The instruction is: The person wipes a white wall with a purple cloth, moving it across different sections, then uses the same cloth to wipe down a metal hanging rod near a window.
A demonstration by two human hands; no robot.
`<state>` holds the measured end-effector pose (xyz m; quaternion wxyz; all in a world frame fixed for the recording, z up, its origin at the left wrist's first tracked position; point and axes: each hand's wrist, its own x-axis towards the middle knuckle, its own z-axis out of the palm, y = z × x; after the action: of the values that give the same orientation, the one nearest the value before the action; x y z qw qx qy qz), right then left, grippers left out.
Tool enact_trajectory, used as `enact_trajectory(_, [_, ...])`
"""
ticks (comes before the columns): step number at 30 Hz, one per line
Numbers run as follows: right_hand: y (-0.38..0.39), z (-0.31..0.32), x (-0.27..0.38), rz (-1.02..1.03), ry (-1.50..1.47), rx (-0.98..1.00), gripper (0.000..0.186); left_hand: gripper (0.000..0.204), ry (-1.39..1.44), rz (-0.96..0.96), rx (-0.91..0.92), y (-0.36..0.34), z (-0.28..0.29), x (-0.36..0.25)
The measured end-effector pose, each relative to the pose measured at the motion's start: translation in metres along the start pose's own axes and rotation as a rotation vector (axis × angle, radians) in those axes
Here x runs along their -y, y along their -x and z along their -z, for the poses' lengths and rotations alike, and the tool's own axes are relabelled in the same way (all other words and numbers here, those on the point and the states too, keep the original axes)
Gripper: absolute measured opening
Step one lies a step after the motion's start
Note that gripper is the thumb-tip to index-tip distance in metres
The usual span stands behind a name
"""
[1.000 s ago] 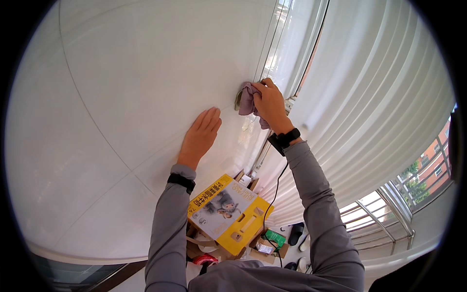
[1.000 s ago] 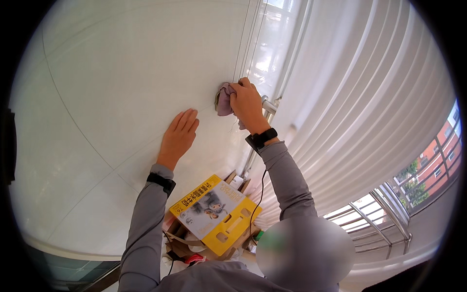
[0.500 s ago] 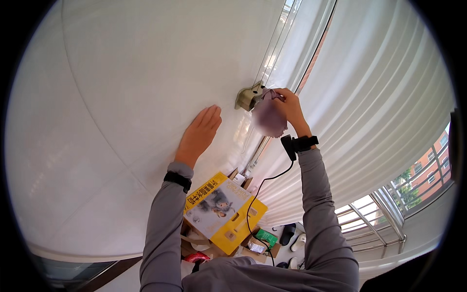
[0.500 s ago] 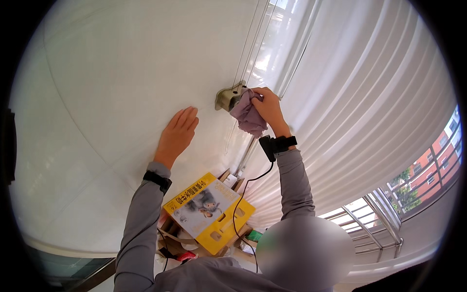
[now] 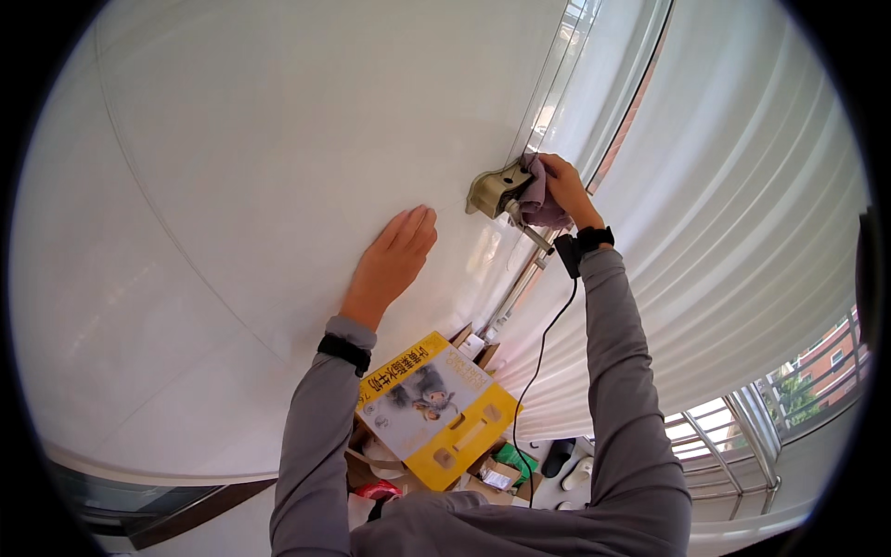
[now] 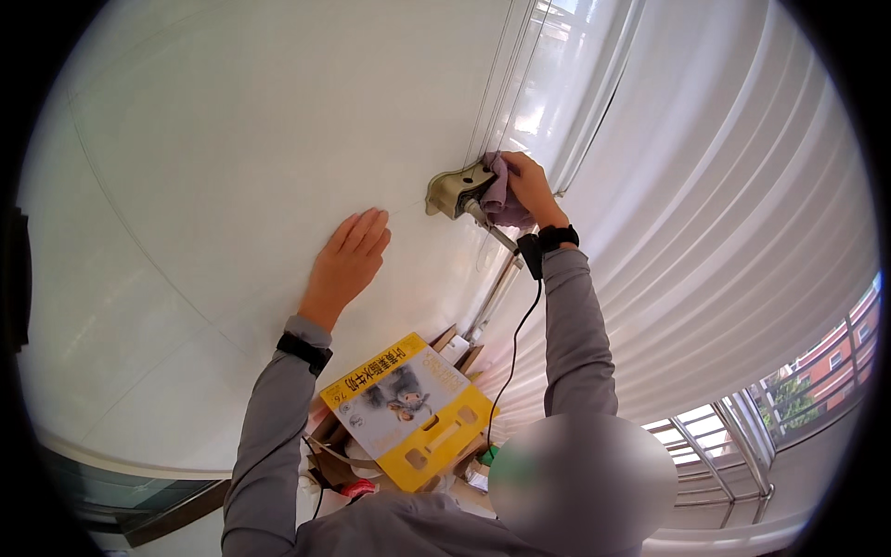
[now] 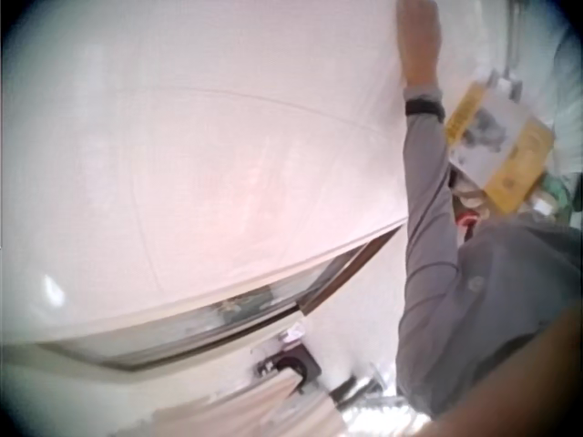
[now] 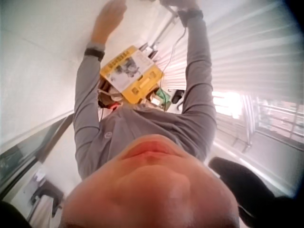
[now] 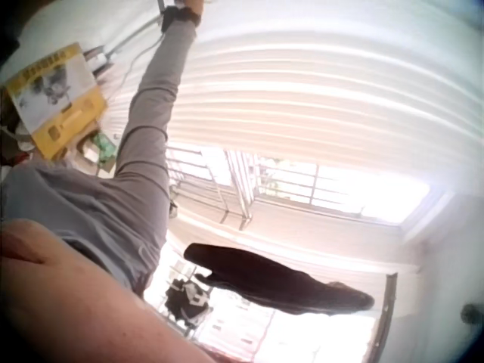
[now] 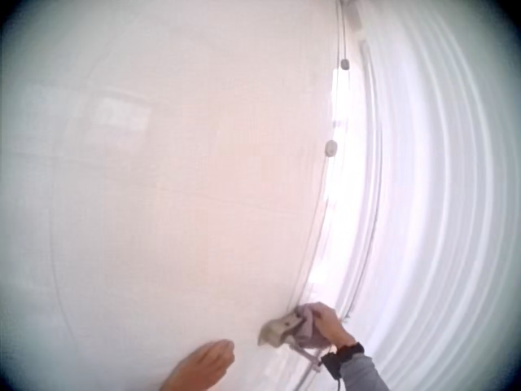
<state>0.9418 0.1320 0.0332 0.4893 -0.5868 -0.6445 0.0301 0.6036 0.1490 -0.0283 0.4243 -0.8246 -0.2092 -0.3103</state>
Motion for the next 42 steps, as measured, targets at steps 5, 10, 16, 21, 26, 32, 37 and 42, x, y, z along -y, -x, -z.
enact_trajectory(5, [0.0,-0.005,-0.007,0.012,0.07,0.037,0.027,0.026,-0.009,0.019,-0.016,0.001,-0.001,0.002])
enact_trajectory(10, [0.023,-0.005,-0.03,-0.076,0.331,0.079,0.032,0.026,0.013,0.007,0.011,-0.003,0.001,0.001])
enact_trajectory(16, [0.032,-0.004,0.045,-0.073,0.206,-0.346,0.032,0.027,-0.005,0.006,0.003,0.0,-0.003,0.003])
enact_trajectory(21, [0.018,-0.013,0.064,0.087,0.542,-0.088,0.028,0.027,0.0,0.013,-0.005,-0.001,0.002,0.001])
enact_trajectory(26, [0.012,-0.003,0.073,0.031,0.657,0.094,0.027,0.027,-0.017,-0.002,0.013,0.0,0.001,-0.001])
enact_trajectory(32, [0.087,0.049,0.117,-0.057,0.342,0.006,0.027,0.028,0.102,-0.004,0.013,-0.009,0.002,-0.002])
enact_trajectory(37, [0.192,0.015,0.168,-0.132,0.15,-0.023,0.036,0.035,0.517,0.152,-0.119,0.004,0.031,-0.005])
enact_trajectory(42, [0.299,-0.028,0.159,-0.307,0.092,-0.005,0.041,0.043,1.528,0.6,0.158,0.058,0.107,-0.104])
